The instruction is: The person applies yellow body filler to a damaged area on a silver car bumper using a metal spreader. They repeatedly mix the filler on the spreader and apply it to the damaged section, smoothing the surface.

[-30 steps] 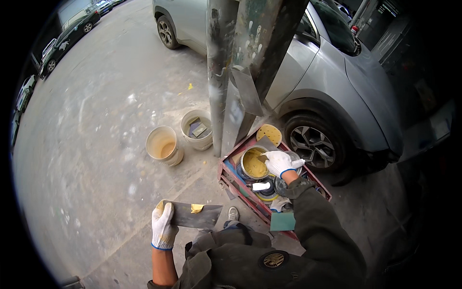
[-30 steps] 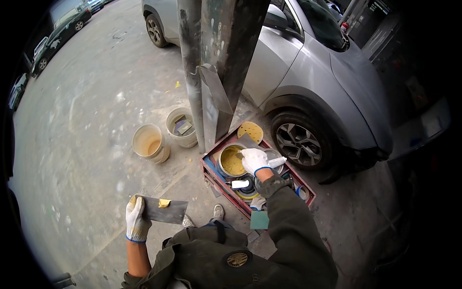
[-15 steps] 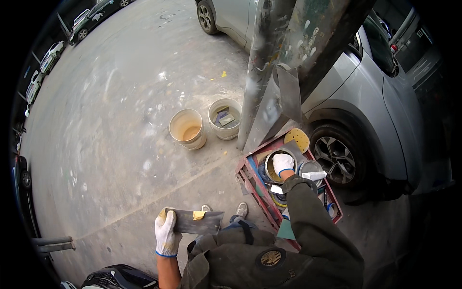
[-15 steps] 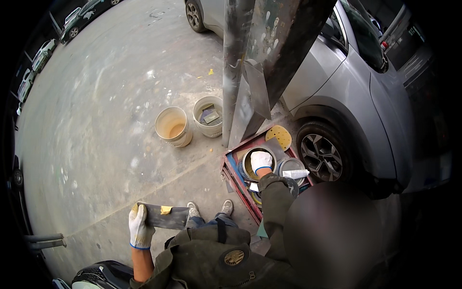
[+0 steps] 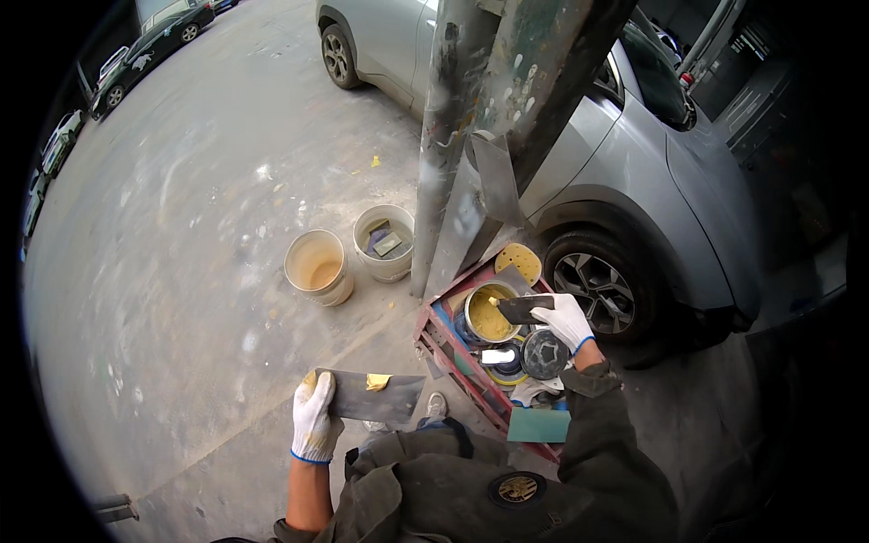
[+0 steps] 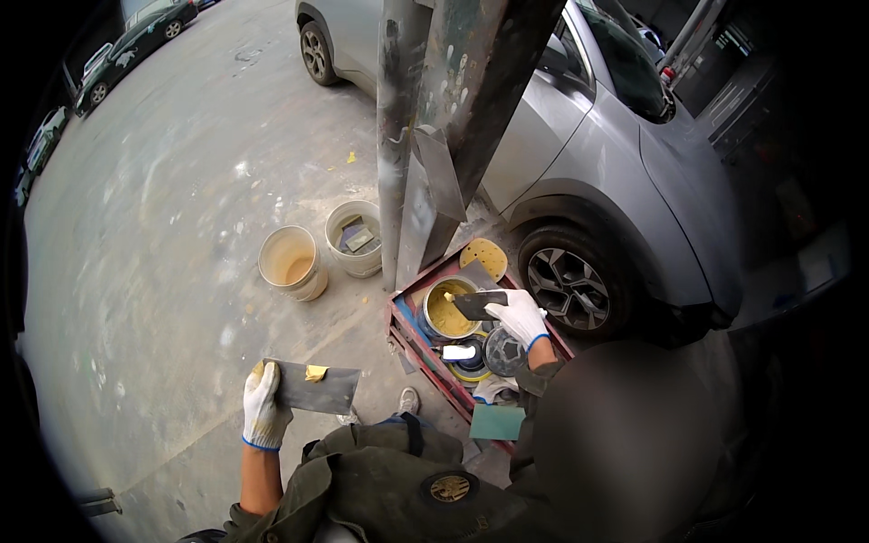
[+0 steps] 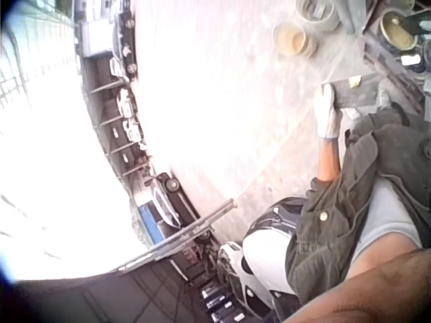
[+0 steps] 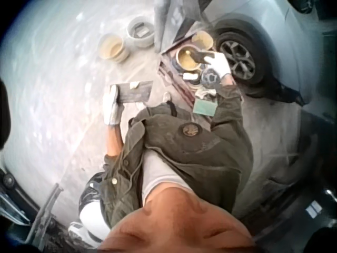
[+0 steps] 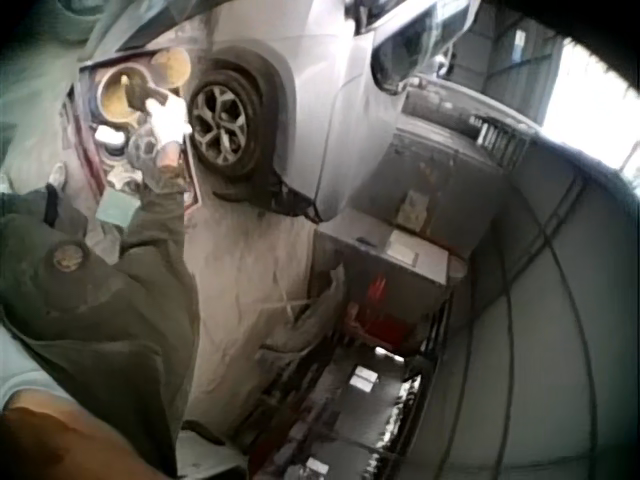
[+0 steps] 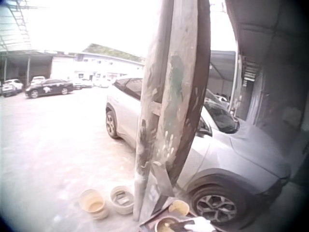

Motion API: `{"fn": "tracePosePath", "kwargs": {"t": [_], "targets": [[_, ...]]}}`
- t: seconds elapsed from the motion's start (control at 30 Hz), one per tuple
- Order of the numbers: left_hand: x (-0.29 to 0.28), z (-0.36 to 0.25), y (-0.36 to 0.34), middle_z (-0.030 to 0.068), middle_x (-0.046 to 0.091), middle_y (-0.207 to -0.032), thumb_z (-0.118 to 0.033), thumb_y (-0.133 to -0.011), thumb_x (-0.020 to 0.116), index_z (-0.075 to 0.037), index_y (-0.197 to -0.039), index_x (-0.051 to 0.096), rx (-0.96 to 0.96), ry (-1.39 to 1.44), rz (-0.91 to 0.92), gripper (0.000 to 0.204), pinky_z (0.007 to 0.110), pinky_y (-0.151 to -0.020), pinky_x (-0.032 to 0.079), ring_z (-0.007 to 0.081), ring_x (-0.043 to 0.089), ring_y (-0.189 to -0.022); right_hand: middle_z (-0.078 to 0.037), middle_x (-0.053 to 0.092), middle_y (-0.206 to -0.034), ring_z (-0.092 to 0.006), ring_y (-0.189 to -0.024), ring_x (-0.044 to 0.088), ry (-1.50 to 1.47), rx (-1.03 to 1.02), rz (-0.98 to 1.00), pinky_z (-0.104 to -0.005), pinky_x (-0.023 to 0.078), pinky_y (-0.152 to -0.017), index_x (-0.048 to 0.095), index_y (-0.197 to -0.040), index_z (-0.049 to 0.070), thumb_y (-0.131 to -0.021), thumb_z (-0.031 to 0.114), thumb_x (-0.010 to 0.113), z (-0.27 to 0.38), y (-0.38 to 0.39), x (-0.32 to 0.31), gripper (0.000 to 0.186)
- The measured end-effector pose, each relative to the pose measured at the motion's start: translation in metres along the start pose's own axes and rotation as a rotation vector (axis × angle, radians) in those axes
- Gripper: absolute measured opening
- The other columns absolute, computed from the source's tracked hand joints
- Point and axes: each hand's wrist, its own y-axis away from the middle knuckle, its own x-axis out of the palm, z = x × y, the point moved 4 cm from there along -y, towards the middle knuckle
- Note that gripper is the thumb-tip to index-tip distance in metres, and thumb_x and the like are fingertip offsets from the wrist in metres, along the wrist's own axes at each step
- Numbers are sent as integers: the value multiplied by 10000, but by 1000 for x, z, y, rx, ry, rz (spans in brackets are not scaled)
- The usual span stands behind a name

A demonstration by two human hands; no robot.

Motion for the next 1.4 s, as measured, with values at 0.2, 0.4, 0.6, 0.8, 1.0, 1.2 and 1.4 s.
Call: {"fn": "tracePosePath", "kwargs": {"t": [0.2,0.4,0.6,0.8,1.0,1.2,1.4], "targets": [[54,-6,-17,-44,575,-817,-201,-969,642,-76,-919,621,-87,-137,199,137,244,-642,424,54,519,-734,-95,738,-1058,-111,-935,660,-394,-154,39,-250,524,-852,689,-1157,-65,-849,-30,672,118,95,4,310],[88,-29,-16,-59,555,-793,-217,-951,658,-87,-936,616,-112,-168,399,137,243,-600,395,49,498,-694,-125,735,-1062,-284,-1056,679,-65,-785,97,-386,519,-937,742,-1010,32,-719,25,805,196,148,22,298],[76,-52,-15,-29,584,-833,-192,-946,657,-50,-955,608,-84,-116,526,150,265,-654,453,66,544,-734,-45,741,-1041,-293,-1052,668,296,-1085,45,-415,497,-953,751,-944,108,-647,221,846,224,152,19,332],[44,-56,-19,-11,602,-897,-123,-963,628,-4,-1017,609,24,-28,483,132,232,-710,448,52,530,-798,-69,744,-1036,-263,-1021,688,338,-1010,18,-379,521,-925,755,-975,75,-748,60,782,234,135,19,229],[52,-74,-5,7,619,-897,-86,-959,612,20,-1024,615,215,-199,418,124,230,-740,443,58,526,-821,-131,740,-1074,-151,-987,694,-461,-325,188,-273,542,-917,706,-1108,-62,-845,-78,695,193,123,38,264],[47,-80,0,19,629,-887,-166,-983,614,14,-1009,617,346,-158,229,182,243,-753,465,72,553,-820,-129,738,-991,-173,-933,700,-374,-289,314,-289,560,-870,696,-1112,-73,-846,-35,704,205,106,54,269],[51,-73,4,-5,625,-874,-202,-958,657,-28,-995,627,-77,84,429,181,247,-683,491,79,597,-777,-161,682,-1102,-260,-928,700,-1485,-37,460,-372,585,-855,547,-1239,-74,-869,62,692,188,101,92,420]]}}
